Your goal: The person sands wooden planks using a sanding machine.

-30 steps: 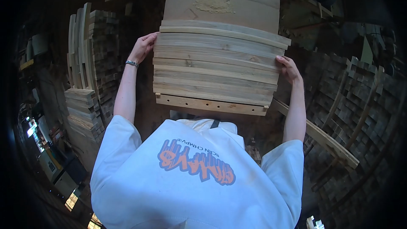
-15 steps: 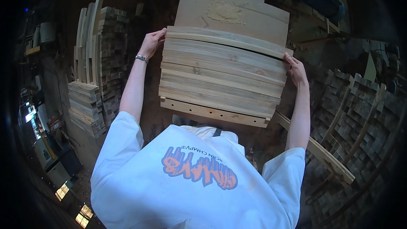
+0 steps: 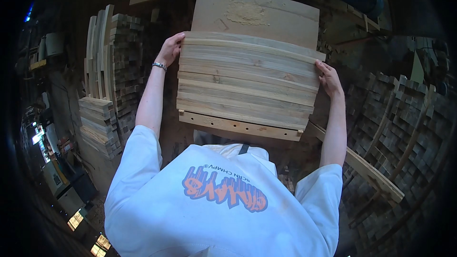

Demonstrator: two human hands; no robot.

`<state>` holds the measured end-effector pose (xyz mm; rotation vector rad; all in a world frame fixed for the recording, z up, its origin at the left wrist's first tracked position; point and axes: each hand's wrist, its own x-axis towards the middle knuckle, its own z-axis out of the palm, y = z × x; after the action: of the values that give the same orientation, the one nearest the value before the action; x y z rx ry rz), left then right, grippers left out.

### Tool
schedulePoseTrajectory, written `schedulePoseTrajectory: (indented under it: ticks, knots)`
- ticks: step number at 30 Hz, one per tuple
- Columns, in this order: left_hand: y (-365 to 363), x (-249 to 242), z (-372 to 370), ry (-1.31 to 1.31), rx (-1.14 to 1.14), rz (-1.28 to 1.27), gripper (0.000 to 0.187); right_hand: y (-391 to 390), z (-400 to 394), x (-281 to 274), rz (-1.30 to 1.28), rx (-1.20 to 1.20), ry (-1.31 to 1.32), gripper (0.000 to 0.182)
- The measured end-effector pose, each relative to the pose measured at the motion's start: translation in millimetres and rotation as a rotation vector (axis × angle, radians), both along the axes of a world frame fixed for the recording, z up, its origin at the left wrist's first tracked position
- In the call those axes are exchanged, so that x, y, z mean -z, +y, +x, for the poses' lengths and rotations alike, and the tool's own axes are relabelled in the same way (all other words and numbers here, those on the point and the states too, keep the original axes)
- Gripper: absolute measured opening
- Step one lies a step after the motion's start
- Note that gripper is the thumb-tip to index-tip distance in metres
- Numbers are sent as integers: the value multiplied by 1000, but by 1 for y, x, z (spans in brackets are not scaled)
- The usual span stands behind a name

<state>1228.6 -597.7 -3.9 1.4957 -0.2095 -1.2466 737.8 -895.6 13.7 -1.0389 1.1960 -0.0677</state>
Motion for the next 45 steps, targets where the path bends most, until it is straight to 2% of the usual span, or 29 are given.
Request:
schedulePoseTrajectory:
  ticks: [3,5,6,7,9,13,15,16,19,21,23,24,25,26,27,28,29,30,31,33,35,36,38,39,41,45]
  knots:
    - [10,3,-7,69,-17,-10,41,17,-9,6,19,49,-147,55]
    - [33,-1,-25,-44,-32,23,45,43,-27,1,-99,-40,134,54]
    - [50,-1,-36,-39,-46,61,46,66,-30,2,-182,83,97,50]
    - [66,-3,-48,-34,-45,25,48,82,-30,-23,-115,49,11,34]
    - [96,2,-63,0,-74,11,49,96,-48,-13,-95,52,-24,30]
    - [119,-3,-82,-8,-97,-13,49,118,-58,0,-187,75,-41,39]
    - [133,-3,-89,-1,-80,3,49,129,-66,2,-115,163,-35,40]
    - [141,-2,-94,0,-84,-10,49,134,-70,4,-70,163,-149,43]
    - [163,0,-108,46,-124,-14,48,144,-67,4,-90,254,-79,42]
    - [171,1,-116,35,-137,-44,48,149,-62,2,-108,254,-102,47]
    - [178,-3,-123,5,-147,-34,48,153,-55,1,-274,211,84,51]
    - [182,-4,-125,-110,-116,9,47,144,-65,23,-336,167,134,67]
    - [181,-10,-128,-227,-80,50,46,155,-54,8,-347,170,131,67]
    - [182,-17,-132,-230,-76,34,46,171,-39,-3,-585,145,533,74]
    - [180,-33,-140,-590,-36,85,45,189,-17,-20,-814,124,942,80]
    - [174,-48,-145,-951,8,135,44,204,-4,-27,-1112,39,748,86]
    - [160,-63,-153,-949,24,121,44,226,8,-32,-1387,-57,547,92]
    - [138,-78,-166,-1118,92,-40,43,257,35,-33,-1469,-116,462,83]
    - [114,-86,-180,-1282,157,-209,42,280,59,-37,-1548,-303,341,76]
    - [57,-83,-205,-1267,253,-303,41,316,96,-32,-1513,-319,194,65]
    - [5,-78,-217,-1247,496,-207,45,328,110,-21,-1542,-258,266,62]
    - [-17,-78,-219,-1254,489,-219,45,327,115,-18,-1565,-199,332,59]
    - [-54,-75,-221,-1371,690,19,52,329,115,-18,-1566,-183,315,56]
    - [-70,-67,-219,-1375,685,2,52,325,114,-19,-1559,-175,299,52]
    - [-98,-45,-214,-1689,580,88,54,316,117,-18,-1568,-168,311,51]
    - [-141,-32,-186,-1697,594,105,50,291,134,-17,-1559,-157,324,47]
